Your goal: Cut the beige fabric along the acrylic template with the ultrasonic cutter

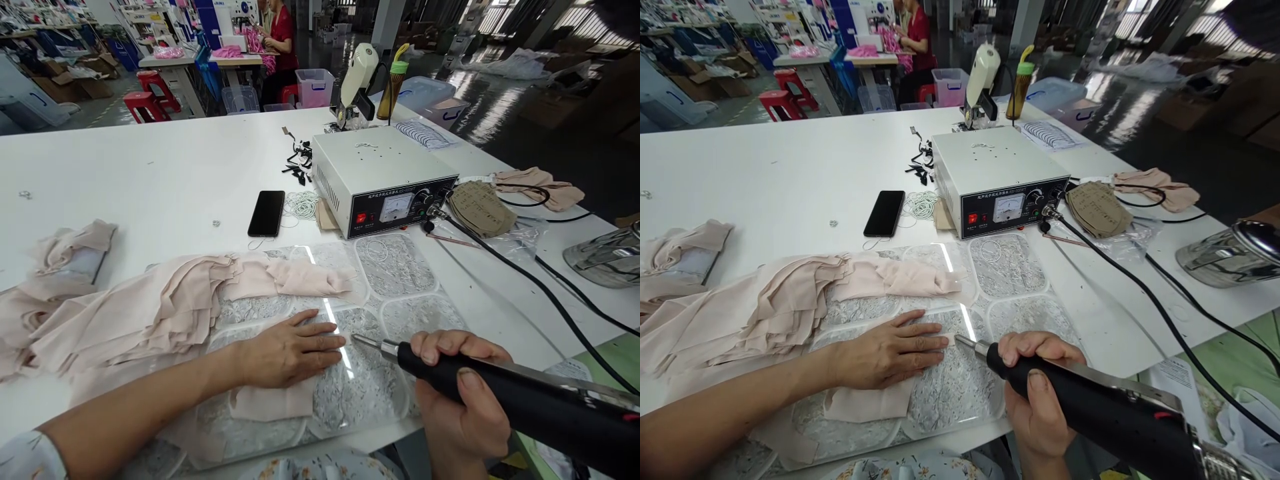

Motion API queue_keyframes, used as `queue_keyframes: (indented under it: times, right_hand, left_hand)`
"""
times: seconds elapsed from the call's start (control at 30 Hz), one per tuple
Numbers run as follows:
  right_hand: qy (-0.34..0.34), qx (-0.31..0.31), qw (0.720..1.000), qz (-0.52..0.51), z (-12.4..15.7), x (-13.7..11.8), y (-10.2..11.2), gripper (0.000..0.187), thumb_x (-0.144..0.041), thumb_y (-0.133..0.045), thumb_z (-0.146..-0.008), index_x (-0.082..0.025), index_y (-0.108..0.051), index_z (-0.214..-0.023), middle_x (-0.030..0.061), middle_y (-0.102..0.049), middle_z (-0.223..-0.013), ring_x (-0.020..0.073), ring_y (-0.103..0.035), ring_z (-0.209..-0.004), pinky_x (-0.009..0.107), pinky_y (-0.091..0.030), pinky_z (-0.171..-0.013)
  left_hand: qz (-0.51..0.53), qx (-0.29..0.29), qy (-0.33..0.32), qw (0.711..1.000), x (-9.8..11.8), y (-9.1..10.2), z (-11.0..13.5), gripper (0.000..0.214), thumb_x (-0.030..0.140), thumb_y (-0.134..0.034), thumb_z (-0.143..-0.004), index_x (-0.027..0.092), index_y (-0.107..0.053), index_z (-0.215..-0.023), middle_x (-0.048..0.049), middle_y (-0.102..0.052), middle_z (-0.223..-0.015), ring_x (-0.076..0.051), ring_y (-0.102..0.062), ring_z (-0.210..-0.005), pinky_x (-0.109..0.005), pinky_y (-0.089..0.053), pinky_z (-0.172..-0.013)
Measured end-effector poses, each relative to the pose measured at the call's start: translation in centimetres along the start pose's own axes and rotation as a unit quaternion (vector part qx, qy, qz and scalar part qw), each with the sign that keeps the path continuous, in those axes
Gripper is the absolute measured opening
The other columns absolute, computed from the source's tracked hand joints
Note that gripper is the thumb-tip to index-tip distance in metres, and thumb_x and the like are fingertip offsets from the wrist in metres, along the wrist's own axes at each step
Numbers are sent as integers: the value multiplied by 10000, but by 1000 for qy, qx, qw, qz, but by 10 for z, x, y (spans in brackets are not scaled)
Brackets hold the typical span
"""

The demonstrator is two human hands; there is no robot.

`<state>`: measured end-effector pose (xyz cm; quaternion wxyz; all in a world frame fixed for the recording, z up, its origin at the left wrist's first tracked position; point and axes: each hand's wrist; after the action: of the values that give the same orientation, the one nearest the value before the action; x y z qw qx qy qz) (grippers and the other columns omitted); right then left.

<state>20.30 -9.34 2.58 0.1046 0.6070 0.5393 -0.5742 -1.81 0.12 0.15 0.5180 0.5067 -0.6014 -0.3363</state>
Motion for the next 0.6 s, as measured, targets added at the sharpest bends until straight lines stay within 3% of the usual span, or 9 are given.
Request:
queue_keyframes:
  times: [0.6]
  right_hand:
    - [-4, 10, 1000, 18, -3, 1, -4, 96, -182, -594, -738, -207, -550, -820, -23, -510, -730, 112, -507, -573, 328, -485, -545]
  left_hand:
    - [3, -1, 4, 1000, 0, 1, 0, 306, 255, -433, -1004, 174, -574, -1264, -41, -532, -1379, -201, -432, -1333, -400, -157, -1199]
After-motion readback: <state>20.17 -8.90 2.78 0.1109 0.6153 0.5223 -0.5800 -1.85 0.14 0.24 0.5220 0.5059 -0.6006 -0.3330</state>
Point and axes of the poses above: each hand's wrist, its own z-axis away from the middle knuckle, its own y-axis out of the back of the hand, x = y × z
